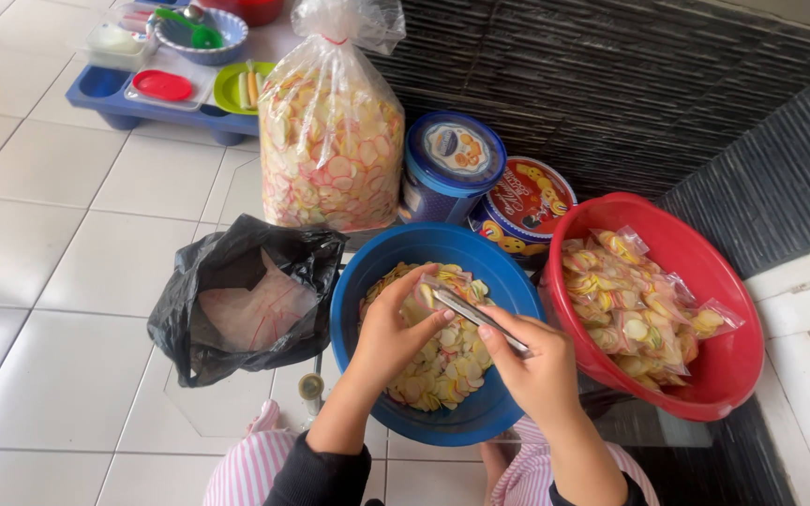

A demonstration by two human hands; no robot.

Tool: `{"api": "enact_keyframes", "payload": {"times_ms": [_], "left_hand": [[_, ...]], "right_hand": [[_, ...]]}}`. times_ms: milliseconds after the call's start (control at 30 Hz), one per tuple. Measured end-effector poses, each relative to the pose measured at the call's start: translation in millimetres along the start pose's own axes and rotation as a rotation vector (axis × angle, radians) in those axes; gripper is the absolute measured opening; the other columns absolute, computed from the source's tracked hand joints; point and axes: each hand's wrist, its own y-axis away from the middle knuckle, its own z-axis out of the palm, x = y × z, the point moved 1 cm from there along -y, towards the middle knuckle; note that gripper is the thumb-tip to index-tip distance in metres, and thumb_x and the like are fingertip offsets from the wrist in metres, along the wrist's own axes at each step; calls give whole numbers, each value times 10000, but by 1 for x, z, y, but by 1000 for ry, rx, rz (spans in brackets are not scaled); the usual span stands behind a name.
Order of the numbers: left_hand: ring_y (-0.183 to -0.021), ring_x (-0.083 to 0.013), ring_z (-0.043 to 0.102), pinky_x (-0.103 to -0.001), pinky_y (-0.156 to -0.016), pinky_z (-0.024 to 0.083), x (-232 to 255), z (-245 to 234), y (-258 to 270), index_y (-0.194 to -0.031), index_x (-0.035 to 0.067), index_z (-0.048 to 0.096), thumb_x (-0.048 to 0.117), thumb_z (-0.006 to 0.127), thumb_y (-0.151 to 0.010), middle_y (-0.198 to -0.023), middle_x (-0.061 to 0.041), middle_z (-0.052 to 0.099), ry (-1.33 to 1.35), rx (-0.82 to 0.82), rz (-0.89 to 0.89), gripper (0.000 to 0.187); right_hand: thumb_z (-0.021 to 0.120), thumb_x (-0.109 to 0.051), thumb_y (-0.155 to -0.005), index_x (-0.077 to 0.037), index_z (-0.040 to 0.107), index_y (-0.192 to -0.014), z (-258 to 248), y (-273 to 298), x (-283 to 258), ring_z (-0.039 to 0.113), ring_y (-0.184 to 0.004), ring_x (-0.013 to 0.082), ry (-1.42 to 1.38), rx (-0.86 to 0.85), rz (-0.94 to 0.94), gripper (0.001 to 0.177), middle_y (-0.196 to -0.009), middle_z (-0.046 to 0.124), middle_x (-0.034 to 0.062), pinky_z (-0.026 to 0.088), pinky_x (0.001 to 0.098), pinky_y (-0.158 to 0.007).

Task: Packaging small crackers into individual plastic bags using a spoon

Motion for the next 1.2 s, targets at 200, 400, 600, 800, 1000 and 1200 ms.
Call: {"api": "enact_keyframes", "payload": {"times_ms": [200,400,600,800,1000,1200], "left_hand": [[-1269,-456,574,-552,-1061,438,-2,-7,-4,-1388,193,627,345,856,-788,-1205,-196,702,-86,111,-3,659],[-1284,-447,561,-536,-1059,442,-4,-5,-3,-1390,220,626,354,843,-790,-1228,-177,689,-96,98,-34,652],[-1262,-472,564,-555,-1032,455,4,-7,-3,-1391,200,626,344,845,-790,-1236,-199,677,-107,79,-55,655],[-1233,-493,565,-566,-988,483,11,-8,-3,-1396,186,607,336,826,-802,-1255,-208,664,-155,35,-46,651],[-1248,-476,549,-555,-979,485,9,-10,-2,-1405,163,601,299,832,-811,-1267,-205,643,-345,17,-48,651],[-1159,-396,569,-562,-865,477,-13,11,15,-1404,220,578,350,814,-794,-1247,-100,650,-661,-14,-45,667]], "right_hand": [[789,-303,-902,-210,821,-1144,0,-23,65,744,-856,292,354,194,-163,262,-880,775,75,585,392,-727],[673,-433,-874,-307,771,-1157,37,-35,125,750,-771,250,895,-165,6,326,-862,751,-46,617,443,-704],[626,-429,-907,-329,739,-1206,53,-35,145,746,-716,255,981,-156,-91,335,-888,720,-53,617,438,-686],[626,-444,-910,-375,774,-1119,49,-32,139,746,-738,273,888,-127,13,265,-892,735,-86,618,410,-691],[735,-446,-906,-348,820,-1085,28,-11,139,751,-886,271,340,-41,191,221,-925,793,-56,596,345,-666],[694,-240,-940,-63,803,-1161,-21,29,58,515,-599,84,-55,39,327,303,-664,665,-8,427,260,-561]]}}
